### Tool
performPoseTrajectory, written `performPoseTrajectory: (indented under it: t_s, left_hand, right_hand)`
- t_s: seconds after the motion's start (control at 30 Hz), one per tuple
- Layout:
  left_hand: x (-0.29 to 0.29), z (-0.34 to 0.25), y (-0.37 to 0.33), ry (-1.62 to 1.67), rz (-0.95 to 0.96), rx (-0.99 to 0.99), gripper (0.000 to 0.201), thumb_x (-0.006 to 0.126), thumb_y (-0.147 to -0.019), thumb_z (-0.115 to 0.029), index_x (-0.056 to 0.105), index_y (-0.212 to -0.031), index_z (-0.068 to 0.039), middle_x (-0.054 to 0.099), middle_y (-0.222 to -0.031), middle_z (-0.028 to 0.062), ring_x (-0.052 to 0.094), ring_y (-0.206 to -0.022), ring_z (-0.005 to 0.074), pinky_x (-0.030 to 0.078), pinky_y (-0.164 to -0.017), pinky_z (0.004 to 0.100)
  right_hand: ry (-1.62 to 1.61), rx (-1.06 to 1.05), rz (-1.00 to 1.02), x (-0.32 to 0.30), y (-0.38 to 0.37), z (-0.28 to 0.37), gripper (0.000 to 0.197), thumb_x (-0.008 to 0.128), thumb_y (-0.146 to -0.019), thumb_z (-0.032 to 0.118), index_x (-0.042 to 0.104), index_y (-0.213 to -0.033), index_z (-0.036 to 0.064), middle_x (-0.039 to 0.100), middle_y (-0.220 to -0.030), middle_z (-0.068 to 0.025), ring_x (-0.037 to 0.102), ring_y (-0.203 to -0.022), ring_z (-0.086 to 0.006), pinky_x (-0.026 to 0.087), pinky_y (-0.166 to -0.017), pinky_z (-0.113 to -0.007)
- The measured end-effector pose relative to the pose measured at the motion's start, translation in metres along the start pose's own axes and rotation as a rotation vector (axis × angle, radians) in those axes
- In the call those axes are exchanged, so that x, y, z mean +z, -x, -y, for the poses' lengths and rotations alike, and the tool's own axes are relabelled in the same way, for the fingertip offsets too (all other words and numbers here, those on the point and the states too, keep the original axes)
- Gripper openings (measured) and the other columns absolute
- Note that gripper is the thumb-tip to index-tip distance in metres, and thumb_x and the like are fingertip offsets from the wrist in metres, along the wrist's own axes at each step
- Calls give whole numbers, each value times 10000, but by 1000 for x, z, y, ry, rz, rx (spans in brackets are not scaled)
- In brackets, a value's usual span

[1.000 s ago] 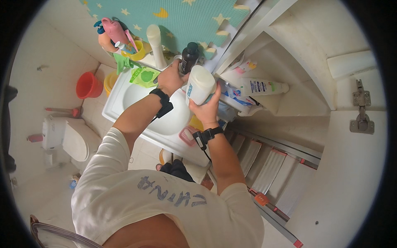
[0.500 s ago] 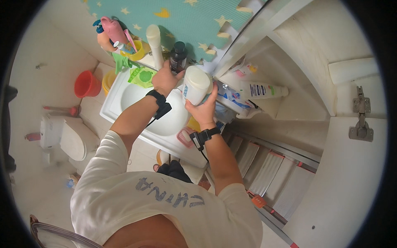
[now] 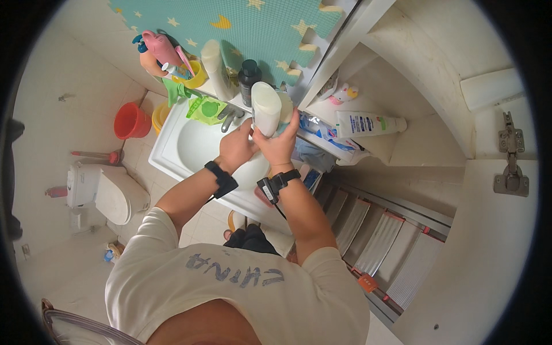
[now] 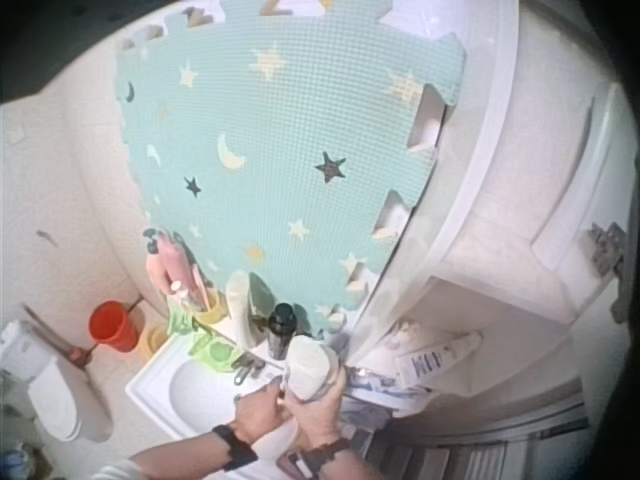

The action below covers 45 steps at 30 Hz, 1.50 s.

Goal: The person wipes the inside of a bathroom cabinet with a white cloth, removes and replaces several bottles, and cleans the cabinet door and handle. The person then closes the cabinet.

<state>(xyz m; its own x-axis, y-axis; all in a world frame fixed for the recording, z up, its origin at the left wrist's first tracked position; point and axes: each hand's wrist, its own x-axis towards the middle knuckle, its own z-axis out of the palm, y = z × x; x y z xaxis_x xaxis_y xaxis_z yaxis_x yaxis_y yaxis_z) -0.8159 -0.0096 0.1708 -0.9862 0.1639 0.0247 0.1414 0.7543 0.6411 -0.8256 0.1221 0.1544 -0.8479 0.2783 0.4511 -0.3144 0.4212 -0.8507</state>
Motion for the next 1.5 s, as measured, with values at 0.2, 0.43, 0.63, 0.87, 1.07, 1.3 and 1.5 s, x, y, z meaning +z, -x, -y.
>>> performPoseTrajectory:
  t_s: [0.2, 0.43, 0.63, 0.87, 1.07, 1.3, 1.5]
  left_hand:
    - [0, 5, -30, -139, 19, 6, 654, 662, -822, -429, 426, -1298, -47, 684, -963, 185, 672, -808, 374, 528, -662, 468]
    - [-4, -8, -50, -160, 141, -51, 726, 659, -789, -411, 377, -1313, 4, 676, -980, 224, 669, -843, 398, 538, -695, 474]
    - [-3, -9, -53, -141, 113, -34, 747, 639, -779, -397, 348, -1321, 26, 674, -977, 231, 666, -852, 409, 536, -721, 484]
    - [-6, -11, -58, -125, 181, -45, 856, 652, -780, -421, 294, -1388, 65, 677, -982, 214, 669, -880, 379, 541, -727, 449]
    - [-7, -18, -39, 75, -75, 27, 755, 679, -794, -401, 310, -1362, -69, 701, -836, 90, 672, -689, 334, 521, -586, 430]
    - [-7, -12, -38, 25, -93, 43, 677, 679, -812, -359, 333, -1331, -95, 689, -861, 98, 669, -718, 338, 517, -605, 439]
    - [-21, -15, -24, 76, -109, 126, 628, 718, -809, -301, 386, -1308, -112, 672, -885, 120, 657, -773, 347, 508, -643, 433]
  right_hand:
    - [24, -14, 9, 7, -8, -5, 1043, 843, -663, 223, 203, -1451, -18, 369, -1404, -262, 403, -1293, -407, 348, -1068, -461]
    - [118, 30, 96, 1, -8, -4, 1031, 780, -752, 283, 128, -1489, -26, 320, -1438, -316, 365, -1305, -468, 331, -1082, -468]
    - [113, 41, 142, -8, -2, -8, 931, 710, -829, 315, 146, -1490, -19, 309, -1438, -335, 358, -1304, -479, 327, -1078, -483]
    - [117, -7, 113, -14, 13, -16, 700, 599, -912, 199, 228, -1465, -14, 309, -1425, -336, 335, -1297, -497, 316, -1071, -526]
    - [58, 43, 131, -14, 5, -19, 676, 571, -901, 123, 227, -1469, -2, 321, -1427, -318, 338, -1305, -479, 314, -1081, -500]
    - [147, 66, 198, -26, 7, -11, 737, 590, -851, 84, 215, -1483, 21, 330, -1450, -279, 344, -1326, -444, 325, -1091, -458]
    - [204, 23, 220, -44, 4, 10, 782, 630, -813, 88, 236, -1489, 65, 337, -1463, -246, 336, -1344, -425, 341, -1086, -442]
